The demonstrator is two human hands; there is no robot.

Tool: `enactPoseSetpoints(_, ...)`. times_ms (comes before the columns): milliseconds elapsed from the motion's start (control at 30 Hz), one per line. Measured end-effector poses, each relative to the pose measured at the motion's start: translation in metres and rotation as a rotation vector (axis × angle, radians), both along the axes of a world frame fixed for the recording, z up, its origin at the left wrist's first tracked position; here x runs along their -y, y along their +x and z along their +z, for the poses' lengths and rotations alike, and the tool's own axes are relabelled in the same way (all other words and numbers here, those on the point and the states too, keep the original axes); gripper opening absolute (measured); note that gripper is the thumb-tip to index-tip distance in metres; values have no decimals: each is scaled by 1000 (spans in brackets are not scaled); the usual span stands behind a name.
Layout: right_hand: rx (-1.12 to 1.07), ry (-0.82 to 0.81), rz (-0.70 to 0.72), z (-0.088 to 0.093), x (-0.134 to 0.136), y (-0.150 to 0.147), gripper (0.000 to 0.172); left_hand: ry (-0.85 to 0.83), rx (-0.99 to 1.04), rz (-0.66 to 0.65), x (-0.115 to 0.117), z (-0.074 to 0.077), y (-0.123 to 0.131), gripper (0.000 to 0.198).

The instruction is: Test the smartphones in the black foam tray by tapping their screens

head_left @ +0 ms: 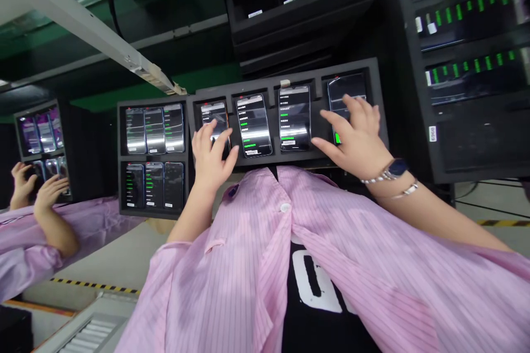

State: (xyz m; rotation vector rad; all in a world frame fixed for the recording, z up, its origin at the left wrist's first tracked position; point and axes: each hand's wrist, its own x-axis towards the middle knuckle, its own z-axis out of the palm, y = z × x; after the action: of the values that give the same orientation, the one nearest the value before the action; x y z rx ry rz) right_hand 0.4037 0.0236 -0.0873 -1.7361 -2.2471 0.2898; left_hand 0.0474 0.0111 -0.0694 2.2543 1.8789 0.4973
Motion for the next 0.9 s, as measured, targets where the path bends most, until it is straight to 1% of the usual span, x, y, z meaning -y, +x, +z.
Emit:
enactPoseSetpoints(67, -8, -19, -11, 1, -23, -17, 69, -59, -40, 7, -27, 1, 15, 56)
enactPoseSetpoints(133, 1, -30, -34, -2, -42, -33, 72, -114, -72, 48, -51, -4, 27, 61)
enactPoseSetpoints(167, 17, -42, -43, -3, -48, -39, 71, -140, -84, 64, -59, -6, 31, 61)
enactPoseSetpoints(233, 68, -88, -48, -2, -50, -44, 69, -188, -110, 78, -64, -6, 36, 58)
enactPoseSetpoints(267, 95, -126, -40, 3, -47, -42, 68, -215, -127, 73, -60, -2, 37, 54)
enactPoseSetpoints(300, 115, -176, -11, 10, -42, -38, 66, -252, -148, 57, -52, 7, 37, 48)
enactPoseSetpoints(333, 118, -239, 49, 21, -34, -31, 62, -309, -166, 22, -41, 20, 36, 41)
enactPoseSetpoints(367, 108, -301, 126, 34, -26, -22, 59, -375, -177, -31, -28, 37, 34, 39)
enactPoseSetpoints(433, 40, -408, 345, 66, -8, -3, 58, -556, -147, -203, -1, 74, 29, 51)
enactPoseSetpoints(467, 13, -388, 402, 82, -1, 5, 61, -609, -107, -282, 10, 92, 26, 51)
enactPoseSetpoints(500, 0, -333, 415, 95, 5, 12, 62, -617, -76, -322, 20, 106, 23, 48)
enactPoseSetpoints(533, -10, -288, 414, 104, 10, 16, 61, -591, -55, -335, 27, 116, 20, 46)
enactPoseSetpoints(567, -11, -244, 388, 108, 13, 18, 60, -534, -48, -325, 31, 120, 18, 45)
enactPoseSetpoints(600, -8, -216, 353, 107, 15, 18, 58, -462, -56, -299, 33, 118, 16, 45)
enactPoseSetpoints(633, -2, -205, 314, 101, 16, 16, 56, -386, -74, -264, 33, 111, 14, 47)
enactPoseSetpoints(667, 6, -199, 274, 91, 17, 13, 56, -317, -97, -230, 32, 100, 14, 48)
enactPoseSetpoints(733, 27, -184, 199, 64, 20, 4, 56, -229, -142, -157, 28, 70, 15, 53)
enactPoseSetpoints(833, 49, -145, 119, 24, 25, -9, 54, -234, -160, -81, 24, 26, 19, 59)
enactPoseSetpoints(900, 56, -117, 88, 5, 26, -15, 54, -270, -143, -53, 20, 5, 22, 60)
